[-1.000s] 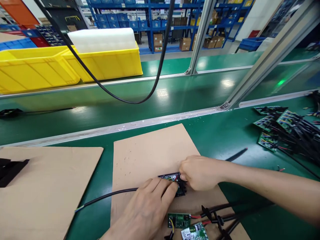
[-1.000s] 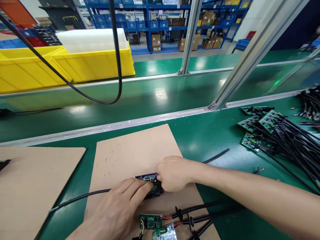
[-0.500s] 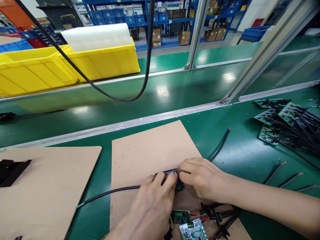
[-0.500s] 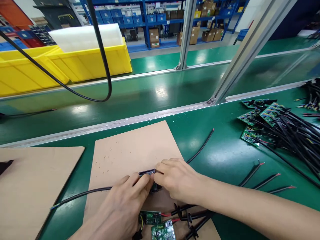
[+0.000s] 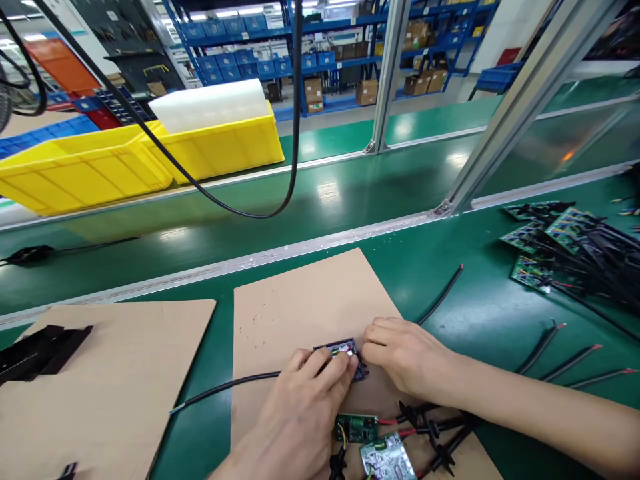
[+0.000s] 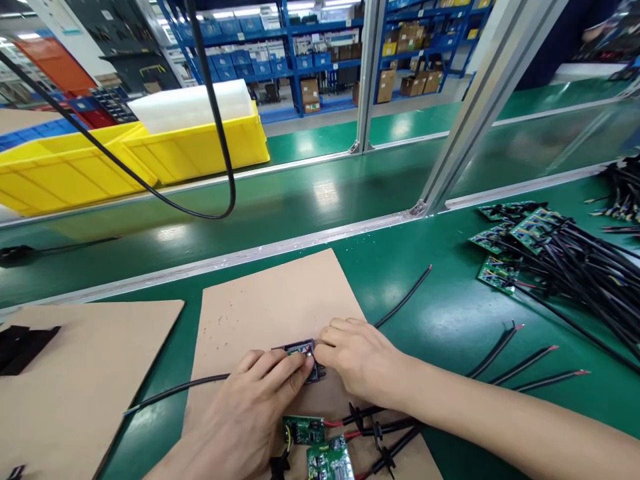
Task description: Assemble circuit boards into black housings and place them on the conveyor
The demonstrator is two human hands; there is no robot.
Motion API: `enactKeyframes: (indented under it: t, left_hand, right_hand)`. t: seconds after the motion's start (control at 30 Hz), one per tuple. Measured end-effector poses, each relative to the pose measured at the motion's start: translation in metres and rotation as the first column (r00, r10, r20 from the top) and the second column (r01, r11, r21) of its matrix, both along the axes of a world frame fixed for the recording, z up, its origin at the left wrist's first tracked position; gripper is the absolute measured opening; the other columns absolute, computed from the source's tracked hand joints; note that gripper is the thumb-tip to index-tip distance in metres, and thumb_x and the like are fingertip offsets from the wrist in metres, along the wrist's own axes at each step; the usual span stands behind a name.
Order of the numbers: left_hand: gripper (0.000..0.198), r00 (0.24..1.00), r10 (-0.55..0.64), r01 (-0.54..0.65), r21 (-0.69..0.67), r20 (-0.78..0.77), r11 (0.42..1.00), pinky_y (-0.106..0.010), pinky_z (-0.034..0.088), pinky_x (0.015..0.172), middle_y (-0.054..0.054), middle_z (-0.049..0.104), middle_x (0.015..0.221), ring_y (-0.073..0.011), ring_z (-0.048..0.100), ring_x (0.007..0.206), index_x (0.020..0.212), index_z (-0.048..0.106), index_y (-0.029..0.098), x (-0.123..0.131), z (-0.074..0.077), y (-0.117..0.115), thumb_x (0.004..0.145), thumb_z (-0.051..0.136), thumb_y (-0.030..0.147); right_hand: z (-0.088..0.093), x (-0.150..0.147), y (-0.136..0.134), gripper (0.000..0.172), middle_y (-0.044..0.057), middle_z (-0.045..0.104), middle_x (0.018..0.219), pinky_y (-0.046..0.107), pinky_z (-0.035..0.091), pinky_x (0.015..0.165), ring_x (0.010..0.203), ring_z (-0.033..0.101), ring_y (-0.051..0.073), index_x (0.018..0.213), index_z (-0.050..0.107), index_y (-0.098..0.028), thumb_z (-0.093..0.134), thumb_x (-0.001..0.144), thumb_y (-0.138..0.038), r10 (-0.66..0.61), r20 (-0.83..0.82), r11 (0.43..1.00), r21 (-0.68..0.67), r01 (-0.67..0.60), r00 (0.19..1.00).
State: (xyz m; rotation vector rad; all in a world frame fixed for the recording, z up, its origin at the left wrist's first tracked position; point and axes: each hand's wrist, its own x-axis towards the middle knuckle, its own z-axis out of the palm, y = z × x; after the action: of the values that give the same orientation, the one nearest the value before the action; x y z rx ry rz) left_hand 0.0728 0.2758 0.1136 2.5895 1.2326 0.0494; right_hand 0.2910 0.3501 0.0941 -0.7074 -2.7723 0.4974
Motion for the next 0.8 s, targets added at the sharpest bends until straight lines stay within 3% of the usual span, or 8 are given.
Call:
enactKeyframes:
  t: [0.1,0.23,0.4,0.5,0.6,0.7,0.8]
  left_hand:
    - [0.056,0.999,-0.006,0.005,-0.032,-0.031,0.999,-0.047,0.042,0.087,-0.010,0.059,0.120,-0.0283,0.049,0.101,0.135,0.047,0.011,0.005,0.008,0.004,0.079,0.046,0.009]
    - [0.055,0.995,0.016,-0.005,-0.112,0.097,0.994,-0.045,0.041,0.091,-0.005,0.056,0.124,-0.0263,0.048,0.107,0.133,0.050,0.020,-0.003,0.017,0.009,0.079,0.048,0.008]
    - [0.047,0.912,0.227,-0.197,-0.121,0.342,0.973,-0.042,0.042,0.097,-0.008,0.051,0.127,-0.0242,0.047,0.115,0.136,0.046,0.024,-0.029,0.008,0.007,0.091,0.044,0.014]
    - [0.042,0.877,0.314,-0.269,-0.170,0.363,0.948,-0.043,0.046,0.093,-0.008,0.053,0.119,-0.0250,0.051,0.109,0.131,0.048,0.024,-0.039,0.001,0.003,0.089,0.052,0.020]
    - [0.041,0.871,0.327,-0.271,-0.197,0.366,0.942,-0.045,0.047,0.091,-0.008,0.055,0.115,-0.0261,0.053,0.106,0.127,0.049,0.023,-0.040,-0.002,0.002,0.087,0.058,0.025]
    - [0.049,0.874,0.323,-0.268,-0.194,0.364,0.943,-0.045,0.047,0.092,-0.008,0.054,0.117,-0.0273,0.052,0.107,0.126,0.049,0.023,-0.036,-0.005,0.003,0.082,0.067,0.032]
    - [0.057,0.894,0.309,-0.266,-0.172,0.325,0.949,-0.045,0.047,0.093,-0.008,0.053,0.118,-0.0284,0.051,0.109,0.127,0.048,0.023,-0.031,-0.009,-0.002,0.077,0.072,0.030]
  right_hand:
    - [0.000,-0.002,0.001,0.025,0.004,0.054,0.077,0.031,0.034,0.067,0.074,0.041,0.018,0.073,0.057,-0.016,0.042,0.091,-0.007,-0.010,-0.034,1.000,-0.019,0.010,0.999]
    - [0.003,0.003,0.004,0.021,0.005,0.057,0.078,0.033,0.037,0.075,0.079,0.045,0.019,0.079,0.061,-0.017,0.046,0.093,-0.013,-0.045,-0.083,0.994,-0.105,0.036,0.996]
    - [0.018,0.003,0.006,0.010,0.005,0.063,0.089,0.033,0.040,0.082,0.091,0.052,0.021,0.096,0.063,-0.017,0.055,0.089,-0.018,-0.134,-0.097,0.952,-0.288,0.101,0.986]
    - [0.029,-0.014,0.007,0.013,0.005,0.063,0.087,0.032,0.041,0.076,0.087,0.056,0.022,0.094,0.060,-0.017,0.060,0.084,-0.024,-0.224,0.076,0.919,-0.314,0.237,0.972]
    - [0.035,-0.035,0.013,0.020,0.006,0.064,0.081,0.031,0.039,0.064,0.076,0.059,0.024,0.093,0.059,-0.017,0.064,0.074,-0.021,-0.206,0.294,0.910,-0.293,0.293,0.933]
    - [0.037,-0.049,0.018,0.024,0.008,0.065,0.080,0.030,0.034,0.057,0.074,0.060,0.027,0.092,0.059,-0.016,0.063,0.068,-0.015,-0.180,0.333,0.912,-0.296,0.284,0.926]
    - [0.036,-0.046,0.014,0.022,0.009,0.066,0.085,0.030,0.037,0.062,0.079,0.061,0.026,0.095,0.058,-0.015,0.063,0.073,-0.015,-0.185,0.318,0.915,-0.290,0.281,0.930]
